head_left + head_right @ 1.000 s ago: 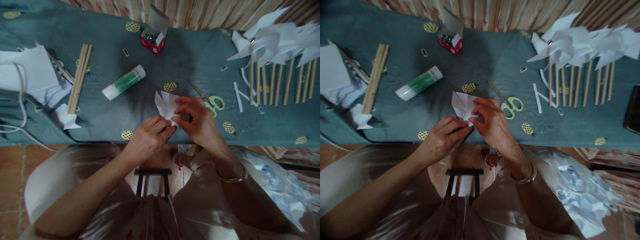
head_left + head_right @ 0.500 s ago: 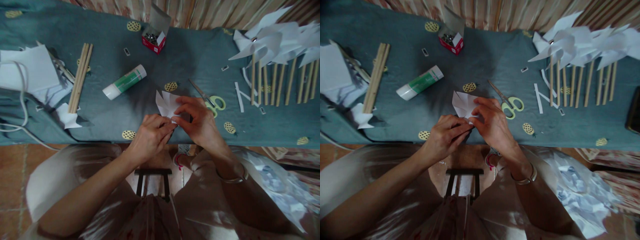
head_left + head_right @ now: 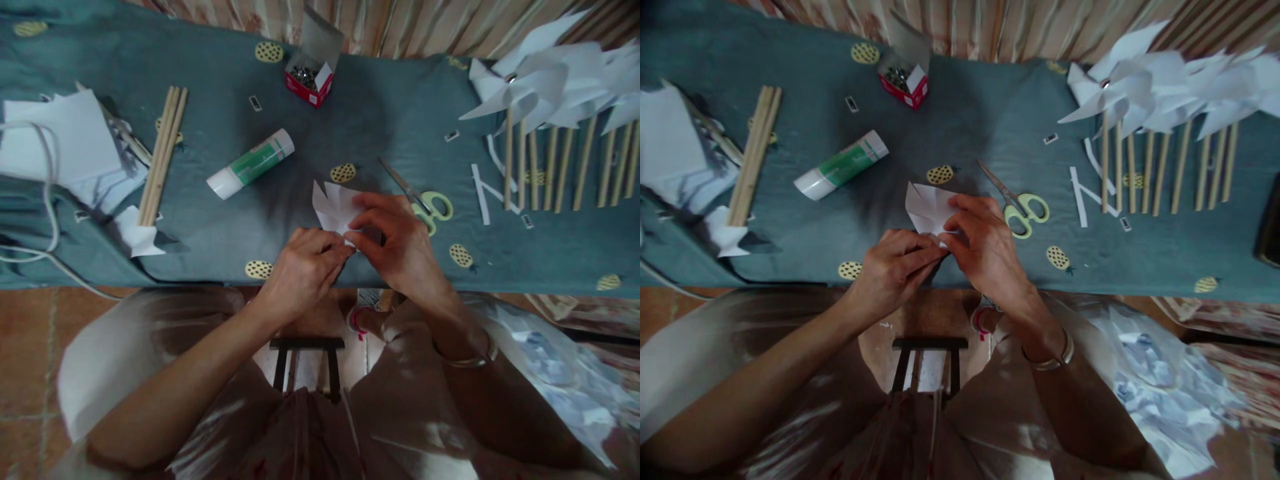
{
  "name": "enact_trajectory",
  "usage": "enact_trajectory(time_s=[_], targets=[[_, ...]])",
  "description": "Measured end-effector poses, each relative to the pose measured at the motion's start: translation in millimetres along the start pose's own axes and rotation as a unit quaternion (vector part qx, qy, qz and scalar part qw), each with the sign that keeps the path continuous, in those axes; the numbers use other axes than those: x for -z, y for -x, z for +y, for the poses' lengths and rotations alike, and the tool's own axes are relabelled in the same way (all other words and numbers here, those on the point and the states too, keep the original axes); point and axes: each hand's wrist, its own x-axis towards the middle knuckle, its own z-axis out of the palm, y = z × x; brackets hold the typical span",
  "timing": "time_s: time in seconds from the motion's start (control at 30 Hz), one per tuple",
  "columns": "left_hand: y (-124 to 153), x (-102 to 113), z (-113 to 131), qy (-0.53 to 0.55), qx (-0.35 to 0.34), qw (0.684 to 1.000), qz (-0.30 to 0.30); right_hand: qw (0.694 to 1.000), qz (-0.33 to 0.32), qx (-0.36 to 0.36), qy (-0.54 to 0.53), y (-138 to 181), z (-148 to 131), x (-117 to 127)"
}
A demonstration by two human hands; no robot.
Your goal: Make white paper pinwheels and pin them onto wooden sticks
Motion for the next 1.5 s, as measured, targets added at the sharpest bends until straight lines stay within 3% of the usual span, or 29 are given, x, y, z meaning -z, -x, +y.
enact_trajectory(time_s=[0.3,0.67,1.1,1.5], targets=[[-0.6,0.1,-0.1,-0.007,-0.002,1.0,0.006,1.0,-0.004,0.005,0.012,-0.5,-2.1,-1.0],[-0.7,2.1,1.5,0.0,0.003,1.0,-0.005,0.999,0.035,0.027,0.033,1.7,-8.9,-5.6],[-0.8,2.0,0.7,0.002,0.003,1.0,-0.008,0.999,0.003,0.026,0.02,9.7,-10.3,-7.2],[-2.1,4.3,0.9,-0.022,0.002,1.0,-0.01,1.0,0.019,0.008,-0.008,29.4,-4.9,-25.4]])
